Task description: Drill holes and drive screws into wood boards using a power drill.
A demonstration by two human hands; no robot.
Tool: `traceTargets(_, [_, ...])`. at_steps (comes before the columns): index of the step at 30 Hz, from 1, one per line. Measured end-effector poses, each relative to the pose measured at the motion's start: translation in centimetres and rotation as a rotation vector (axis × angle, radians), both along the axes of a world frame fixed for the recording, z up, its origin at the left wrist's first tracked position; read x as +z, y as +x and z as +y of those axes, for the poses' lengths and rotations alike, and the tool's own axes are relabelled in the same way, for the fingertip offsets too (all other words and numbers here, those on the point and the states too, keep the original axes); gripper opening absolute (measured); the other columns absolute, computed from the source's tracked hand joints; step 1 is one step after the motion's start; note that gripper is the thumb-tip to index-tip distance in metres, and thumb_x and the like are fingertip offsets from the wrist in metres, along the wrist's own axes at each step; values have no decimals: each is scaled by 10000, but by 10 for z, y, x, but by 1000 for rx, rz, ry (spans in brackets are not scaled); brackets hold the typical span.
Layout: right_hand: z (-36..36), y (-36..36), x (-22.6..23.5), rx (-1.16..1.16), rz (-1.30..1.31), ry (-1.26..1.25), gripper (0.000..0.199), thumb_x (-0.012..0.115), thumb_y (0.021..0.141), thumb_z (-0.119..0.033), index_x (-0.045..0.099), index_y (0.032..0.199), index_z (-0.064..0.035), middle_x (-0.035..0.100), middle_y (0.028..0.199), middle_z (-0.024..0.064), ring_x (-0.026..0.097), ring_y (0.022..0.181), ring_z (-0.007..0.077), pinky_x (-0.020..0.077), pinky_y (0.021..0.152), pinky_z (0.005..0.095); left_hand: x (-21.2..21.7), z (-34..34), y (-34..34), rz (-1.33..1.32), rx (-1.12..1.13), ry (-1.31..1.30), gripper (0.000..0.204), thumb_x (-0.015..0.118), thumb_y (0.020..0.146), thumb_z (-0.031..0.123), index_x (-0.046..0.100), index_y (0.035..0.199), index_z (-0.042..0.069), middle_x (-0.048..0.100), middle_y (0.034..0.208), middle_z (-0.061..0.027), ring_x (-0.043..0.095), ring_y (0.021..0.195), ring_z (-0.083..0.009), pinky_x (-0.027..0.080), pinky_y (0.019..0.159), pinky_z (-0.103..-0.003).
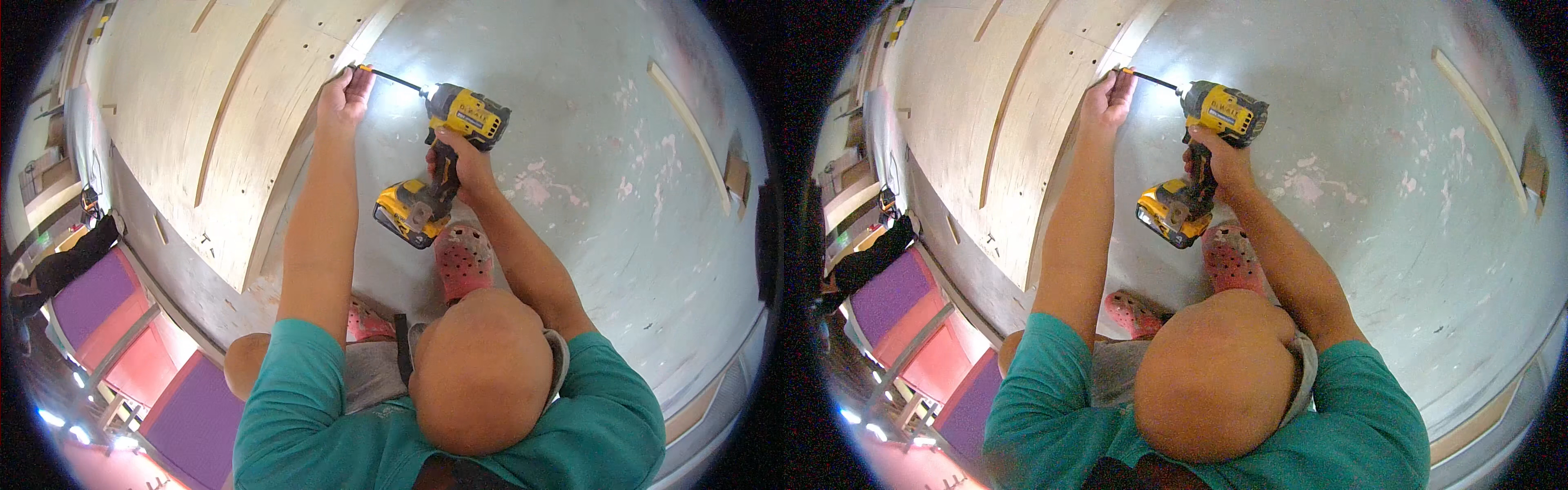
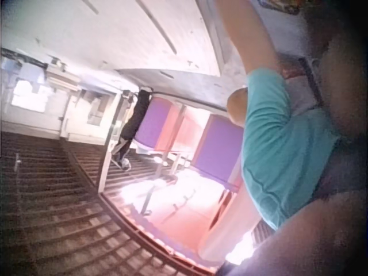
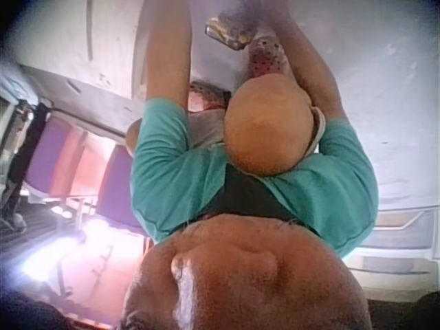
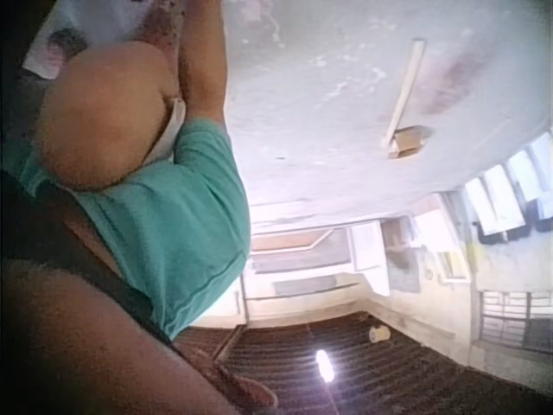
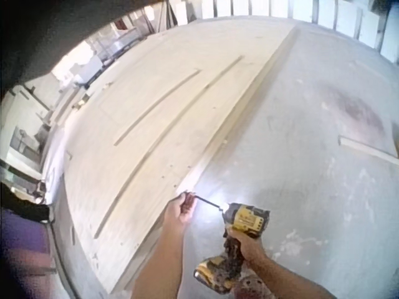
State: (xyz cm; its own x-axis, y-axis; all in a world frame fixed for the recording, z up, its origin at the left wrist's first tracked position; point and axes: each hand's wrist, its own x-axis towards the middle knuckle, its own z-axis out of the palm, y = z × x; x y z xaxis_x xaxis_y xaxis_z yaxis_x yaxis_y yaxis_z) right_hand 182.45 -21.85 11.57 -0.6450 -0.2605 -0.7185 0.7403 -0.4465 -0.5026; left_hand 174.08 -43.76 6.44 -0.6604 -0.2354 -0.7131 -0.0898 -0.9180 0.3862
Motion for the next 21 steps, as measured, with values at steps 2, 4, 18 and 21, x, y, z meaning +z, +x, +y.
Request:
traceTargets(2, [1,0,1,15,3,33,224,606,779,-227,525,861,-34,564,627,81,554,520,162,458,472,276,2,1,-2,-7,-7,-6,176,418,887,27,464,1000,-101,545,994,-232,557,966,-344,444,914,-449])
traceTargets(4, [2,0,-2,8,2,22,227,605,780,-229,526,863,-34,565,628,83,555,521,166,460,474,277,3,2,-3,-10,-13,-11,179,418,886,24,463,1005,-102,544,999,-232,556,968,-343,446,913,-445])
traceTargets(18, [-8,12,-12,-45,-97,-86,241,597,789,-250,514,871,-39,571,667,95,555,546,176,469,517,279,-8,-8,-3,105,-100,31,164,430,876,16,481,999,-79,576,941,-227,590,893,-320,474,872,-426])
traceTargets(21, [-5,15,-13,-91,-185,-83,247,594,792,-257,515,875,-38,576,672,95,556,540,178,469,513,277,-4,0,-5,3,-77,4,167,432,877,21,476,999,-84,576,941,-222,586,908,-322,469,882,-433])
